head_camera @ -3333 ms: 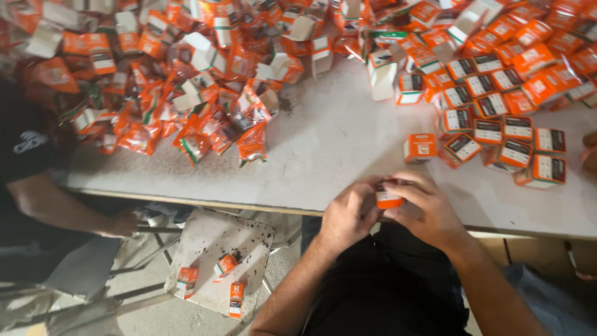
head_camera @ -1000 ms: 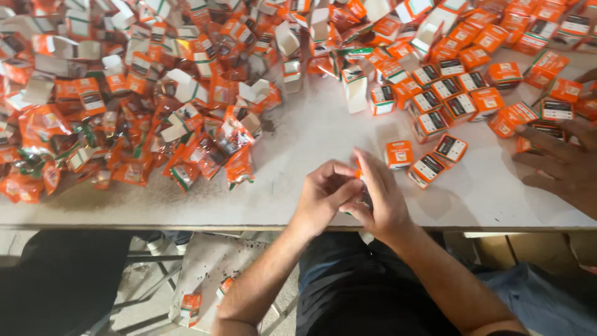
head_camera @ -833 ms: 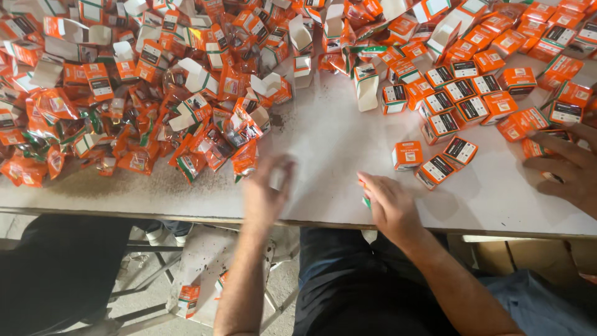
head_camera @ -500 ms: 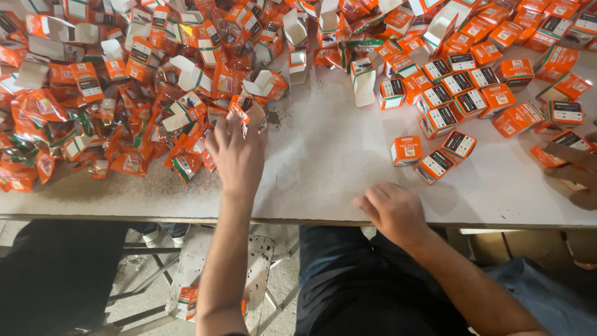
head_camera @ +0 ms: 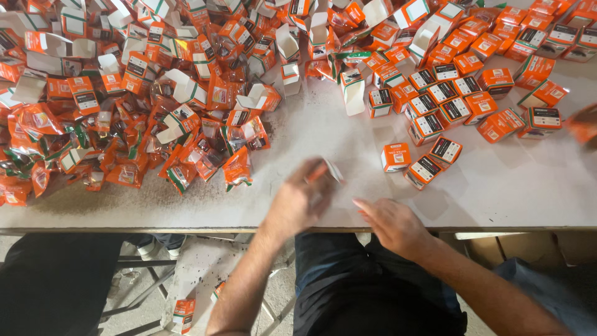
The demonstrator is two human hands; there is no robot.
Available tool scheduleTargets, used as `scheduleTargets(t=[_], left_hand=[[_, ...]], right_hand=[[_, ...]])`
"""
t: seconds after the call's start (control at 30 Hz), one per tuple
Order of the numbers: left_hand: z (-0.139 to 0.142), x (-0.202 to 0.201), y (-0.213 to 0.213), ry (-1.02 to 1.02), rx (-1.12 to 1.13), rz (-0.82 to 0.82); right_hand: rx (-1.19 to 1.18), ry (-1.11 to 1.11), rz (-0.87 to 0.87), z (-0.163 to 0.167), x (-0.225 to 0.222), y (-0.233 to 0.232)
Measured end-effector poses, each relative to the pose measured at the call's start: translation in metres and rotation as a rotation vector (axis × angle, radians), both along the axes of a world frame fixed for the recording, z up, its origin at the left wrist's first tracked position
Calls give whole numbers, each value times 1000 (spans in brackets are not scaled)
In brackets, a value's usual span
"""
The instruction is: The person picks up small orange product boxes and plastic-wrapped items from a large pile on the table, opens and folds small white paper cartons, places an item inside, and sets the packed carton back on the table, repeating this packing cycle throughout the clip.
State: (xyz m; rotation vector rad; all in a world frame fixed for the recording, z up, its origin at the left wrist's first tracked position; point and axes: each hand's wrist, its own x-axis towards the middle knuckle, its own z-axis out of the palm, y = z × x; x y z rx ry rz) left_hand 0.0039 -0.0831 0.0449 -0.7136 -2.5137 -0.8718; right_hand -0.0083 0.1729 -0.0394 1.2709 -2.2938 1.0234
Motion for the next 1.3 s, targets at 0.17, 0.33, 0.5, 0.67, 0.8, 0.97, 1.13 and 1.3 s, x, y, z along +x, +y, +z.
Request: scheduleTargets(t=[0.17,0.33,0.5,0.67,0.8,0.97,1.13,1.3], left_hand=[[1,19,32,-90,-52,-184],[-20,14,28,-111,-51,-275],[-45,24,32,170,-70,-74],[-56,44,61,207,39,76],[-51,37,71,78,128,106],[-55,23,69,-322,253,147],[-66,21,69,-125,265,126],[-68,22,67,-61,261,83]], right_hand=[[-174,-200,-244,10,-3,2],[-261,-256,-305,31,-5,-3],[-148,-382,-347,31,-11,5],[141,-288,-351,29,-15,3],[-106,-282,-338,46,-12,2],[-176,15,-271,68,7,16],[157,-81,-117,79,0,12],[374,-43,-4,96,-11,6]])
